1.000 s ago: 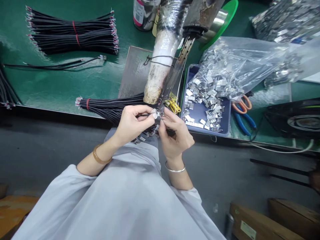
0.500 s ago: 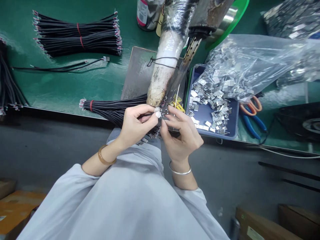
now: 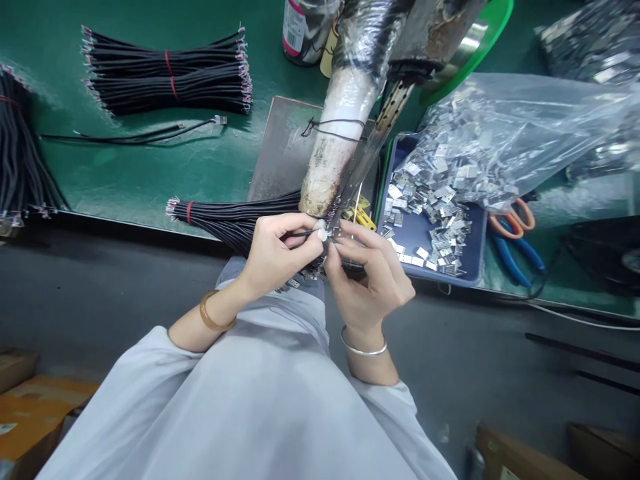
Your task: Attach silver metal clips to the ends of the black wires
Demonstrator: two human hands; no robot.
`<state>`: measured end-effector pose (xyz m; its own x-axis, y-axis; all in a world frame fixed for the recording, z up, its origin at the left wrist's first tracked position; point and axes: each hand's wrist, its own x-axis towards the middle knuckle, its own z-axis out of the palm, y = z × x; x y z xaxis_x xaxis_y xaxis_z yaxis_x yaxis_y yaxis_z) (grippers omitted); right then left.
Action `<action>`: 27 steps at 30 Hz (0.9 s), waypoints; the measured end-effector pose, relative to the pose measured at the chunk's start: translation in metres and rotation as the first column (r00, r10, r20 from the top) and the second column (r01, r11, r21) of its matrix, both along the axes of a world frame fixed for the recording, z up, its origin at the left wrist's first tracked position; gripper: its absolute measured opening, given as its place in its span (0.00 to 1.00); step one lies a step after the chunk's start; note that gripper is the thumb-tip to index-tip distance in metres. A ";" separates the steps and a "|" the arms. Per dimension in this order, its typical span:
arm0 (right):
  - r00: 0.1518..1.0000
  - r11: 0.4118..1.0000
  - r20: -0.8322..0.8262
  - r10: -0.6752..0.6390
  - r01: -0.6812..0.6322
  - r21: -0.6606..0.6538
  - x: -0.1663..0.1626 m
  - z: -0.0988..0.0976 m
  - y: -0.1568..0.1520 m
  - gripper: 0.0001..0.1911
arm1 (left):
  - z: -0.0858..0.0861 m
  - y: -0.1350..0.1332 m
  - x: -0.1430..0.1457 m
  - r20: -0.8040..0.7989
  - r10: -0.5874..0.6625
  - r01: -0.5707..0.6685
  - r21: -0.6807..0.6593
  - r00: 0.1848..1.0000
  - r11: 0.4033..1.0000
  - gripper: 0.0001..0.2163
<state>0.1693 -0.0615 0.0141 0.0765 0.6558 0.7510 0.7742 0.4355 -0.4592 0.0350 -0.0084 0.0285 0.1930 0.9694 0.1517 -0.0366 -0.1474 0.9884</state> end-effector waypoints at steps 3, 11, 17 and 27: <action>0.996 0.998 -0.084 0.023 -0.028 -0.052 0.003 -0.005 -0.004 0.07 | 0.002 -0.001 -0.001 -0.038 -0.044 0.040 -0.098 0.998 0.994 0.07; 0.932 0.980 -0.363 -0.021 0.091 0.177 0.011 -0.004 -0.008 0.11 | 0.000 -0.003 -0.004 -0.082 -0.045 0.034 -0.127 0.996 0.991 0.07; 1.000 0.999 -0.012 -0.024 0.023 -0.027 0.008 -0.006 -0.008 0.08 | 0.000 -0.002 -0.005 -0.051 -0.068 0.063 -0.094 0.996 0.994 0.08; 1.000 0.999 -0.002 -0.006 0.006 -0.051 0.002 -0.004 0.001 0.08 | 0.000 -0.002 -0.002 -0.033 -0.013 0.012 -0.042 0.999 0.999 0.07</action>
<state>0.1717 -0.0609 0.0102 0.0819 0.6930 0.7163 0.7757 0.4069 -0.4824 0.0335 -0.0101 0.0284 0.2096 0.9722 0.1041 -0.0049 -0.1055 0.9944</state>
